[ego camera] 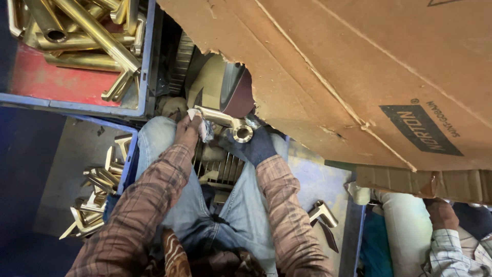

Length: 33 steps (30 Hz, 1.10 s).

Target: The person sits on the floor and repeatedly rubs brass-colored metal parts with a white cloth. They handle the parts one at a time, turning them over to wipe different surfaces, and place finished pieces into a blue bin.

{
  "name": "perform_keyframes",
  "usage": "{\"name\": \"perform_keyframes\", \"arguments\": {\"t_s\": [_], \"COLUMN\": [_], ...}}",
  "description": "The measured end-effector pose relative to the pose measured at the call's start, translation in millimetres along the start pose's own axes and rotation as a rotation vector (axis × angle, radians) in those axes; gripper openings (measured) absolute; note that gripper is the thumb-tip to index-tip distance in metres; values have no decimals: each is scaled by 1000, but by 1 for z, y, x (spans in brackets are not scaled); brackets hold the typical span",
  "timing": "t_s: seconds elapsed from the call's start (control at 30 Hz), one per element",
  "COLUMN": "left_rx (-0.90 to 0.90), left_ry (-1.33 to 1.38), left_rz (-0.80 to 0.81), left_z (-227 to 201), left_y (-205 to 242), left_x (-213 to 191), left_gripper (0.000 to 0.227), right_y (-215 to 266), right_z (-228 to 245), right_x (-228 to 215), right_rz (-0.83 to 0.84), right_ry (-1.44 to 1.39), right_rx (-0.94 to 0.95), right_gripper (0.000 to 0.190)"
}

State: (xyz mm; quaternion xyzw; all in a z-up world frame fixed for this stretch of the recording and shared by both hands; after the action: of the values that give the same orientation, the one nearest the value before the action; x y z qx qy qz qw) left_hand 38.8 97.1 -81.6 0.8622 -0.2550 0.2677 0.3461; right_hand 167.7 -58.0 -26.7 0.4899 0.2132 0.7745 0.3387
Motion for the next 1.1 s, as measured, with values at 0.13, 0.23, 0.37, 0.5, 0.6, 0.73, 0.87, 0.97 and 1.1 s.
{"name": "perform_keyframes", "arguments": {"t_s": [0.13,0.23,0.37,0.5,0.6,0.73,0.87,0.97,1.1], "left_rx": [-15,16,6,-18,-24,-28,-11,-10,37], "left_ry": [16,31,64,62,44,24,25,22,-78], "left_rz": [8,31,15,10,-5,-11,-23,15,3], "left_z": [-4,-10,-7,-3,-2,2,10,17,17], "left_y": [4,7,8,8,8,6,3,0,-1], "left_x": [12,17,20,21,22,23,20,20,20], "left_gripper": [22,23,22,22,21,21,21,22,24], "right_y": [-3,-3,-7,-8,-5,-3,1,2,2], "right_z": [2,1,2,0,8,6,9,10,13], "right_x": [0,-5,-6,-14,-20,-15,-21,-26,-34], "right_rz": [21,-66,-33,-32,-73,12,14,10,-16], "right_ry": [-50,-66,-66,-59,39,-29,13,21,116], "right_rx": [9,-36,-31,27,-72,-5,-44,-48,-78], "right_gripper": [38,33,33,38,29,34,33,34,37]}}
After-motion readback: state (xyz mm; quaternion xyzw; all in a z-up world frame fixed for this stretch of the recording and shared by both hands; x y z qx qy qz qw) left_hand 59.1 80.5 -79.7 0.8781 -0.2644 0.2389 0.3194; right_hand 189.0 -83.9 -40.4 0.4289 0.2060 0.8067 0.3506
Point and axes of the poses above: each hand's wrist, its own y-axis away from the middle knuckle, its own x-axis out of the palm, z = x × y, the point moved 8 cm from there along -y, towards the middle knuckle, and after that the axes turned 12 degrees about y, right-handed, at the moved point
